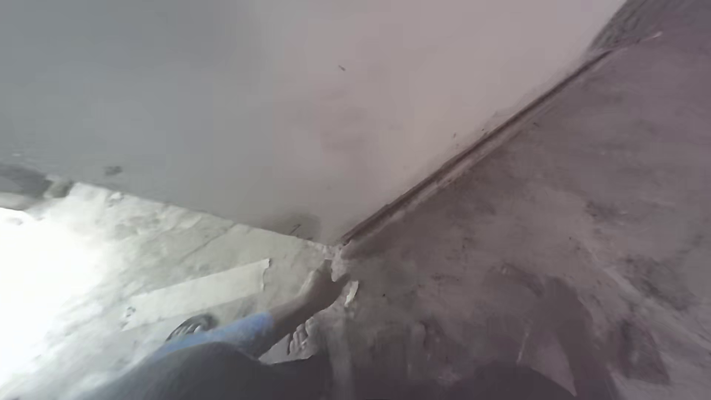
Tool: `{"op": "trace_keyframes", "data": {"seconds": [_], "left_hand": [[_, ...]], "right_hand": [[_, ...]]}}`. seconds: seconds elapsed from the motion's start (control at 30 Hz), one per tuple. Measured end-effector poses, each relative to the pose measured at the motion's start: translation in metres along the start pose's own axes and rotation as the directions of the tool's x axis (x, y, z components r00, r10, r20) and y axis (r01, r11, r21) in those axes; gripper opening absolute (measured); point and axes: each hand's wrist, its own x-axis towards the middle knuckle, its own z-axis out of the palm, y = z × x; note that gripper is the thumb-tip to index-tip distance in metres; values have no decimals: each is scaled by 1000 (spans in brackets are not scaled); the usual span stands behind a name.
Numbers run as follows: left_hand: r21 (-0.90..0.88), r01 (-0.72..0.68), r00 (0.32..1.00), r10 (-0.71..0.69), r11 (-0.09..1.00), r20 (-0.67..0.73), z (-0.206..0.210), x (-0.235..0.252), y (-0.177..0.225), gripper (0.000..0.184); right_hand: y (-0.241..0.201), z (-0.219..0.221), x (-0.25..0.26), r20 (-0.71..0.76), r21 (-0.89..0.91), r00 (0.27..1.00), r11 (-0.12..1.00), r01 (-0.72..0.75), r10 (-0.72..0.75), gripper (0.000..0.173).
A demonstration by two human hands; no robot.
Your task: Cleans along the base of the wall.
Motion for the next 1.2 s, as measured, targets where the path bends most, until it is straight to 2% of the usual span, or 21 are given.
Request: {"op": "trace_keyframes", "data": {"seconds": [0.03,0.1,0.23,0.27,0.3,0.33,0.4,0.43,0.47,0.53,0.57,0.63,0.7,0.73,0.8,0.87,0.97,1.07,1.1,1.13,1.2], "left_hand": [[-39,-47,999,46,998,-20,1,8,1,77],[-91,-178,981,169,980,-96,3,18,1,65],[-169,-250,961,224,953,-160,11,16,-1,60],[-191,-221,968,191,956,-164,11,14,-2,66],[-214,-196,971,159,957,-178,13,11,-3,71],[-240,-183,971,138,953,-194,15,7,-4,74],[-245,-190,968,141,951,-206,19,-2,-3,69],[-235,-180,976,145,955,-161,16,-8,2,65],[-230,-169,985,154,958,-83,10,-18,11,60],[-175,-222,966,240,959,93,5,-35,28,57],[-127,-314,928,332,941,169,11,-38,33,63],[-77,-597,752,591,798,291,26,-41,44,69],[-258,-729,578,772,635,266,36,-44,55,69],[-335,-729,539,802,597,257,33,-50,63,64],[-413,-751,497,853,515,161,34,-56,75,51],[-258,-854,449,890,453,75,39,-49,78,39],[-231,-825,511,855,516,84,40,-44,72,36],[-30,-844,521,832,536,191,2,-66,77,37],[43,-811,577,784,584,230,-21,-78,83,39],[35,-801,594,786,597,171,-32,-80,82,40],[-140,-822,566,819,553,-92,-12,-52,66,46]], "right_hand": [[22,22,22,-14,-93,998,994,53,-54,47],[36,30,48,108,-207,986,967,148,-128,48],[10,9,41,163,-347,942,877,333,-293,33],[-7,-10,22,187,-347,939,875,339,-290,36],[-40,-47,0,410,-396,904,870,293,-118,48],[-62,-67,-16,470,-415,882,872,259,-39,54],[-59,-64,-38,149,-257,965,934,248,-215,59],[-57,-63,-46,-18,-223,943,920,322,-334,62],[-61,-66,-55,-148,-200,881,886,417,-449,60],[-83,-75,-74,-421,-142,684,788,599,-596,48],[-97,-84,-86,-468,-95,636,751,654,-613,41],[-124,-87,-104,-606,20,519,641,768,-602,29],[-142,-78,-113,-675,125,446,504,854,-588,24],[-154,-75,-121,-678,203,466,464,862,-569,21],[-171,-73,-137,-598,451,595,388,804,-538,10],[-176,-78,-146,-465,596,693,385,705,-550,12],[-179,-109,-158,-143,501,794,648,574,-591,23],[-193,-133,-166,183,392,803,791,470,-567,38],[-200,-135,-171,199,335,813,818,468,-547,36],[-206,-137,-177,165,285,834,835,471,-527,34],[-212,-145,-180,61,313,844,813,490,-532,33]]}}
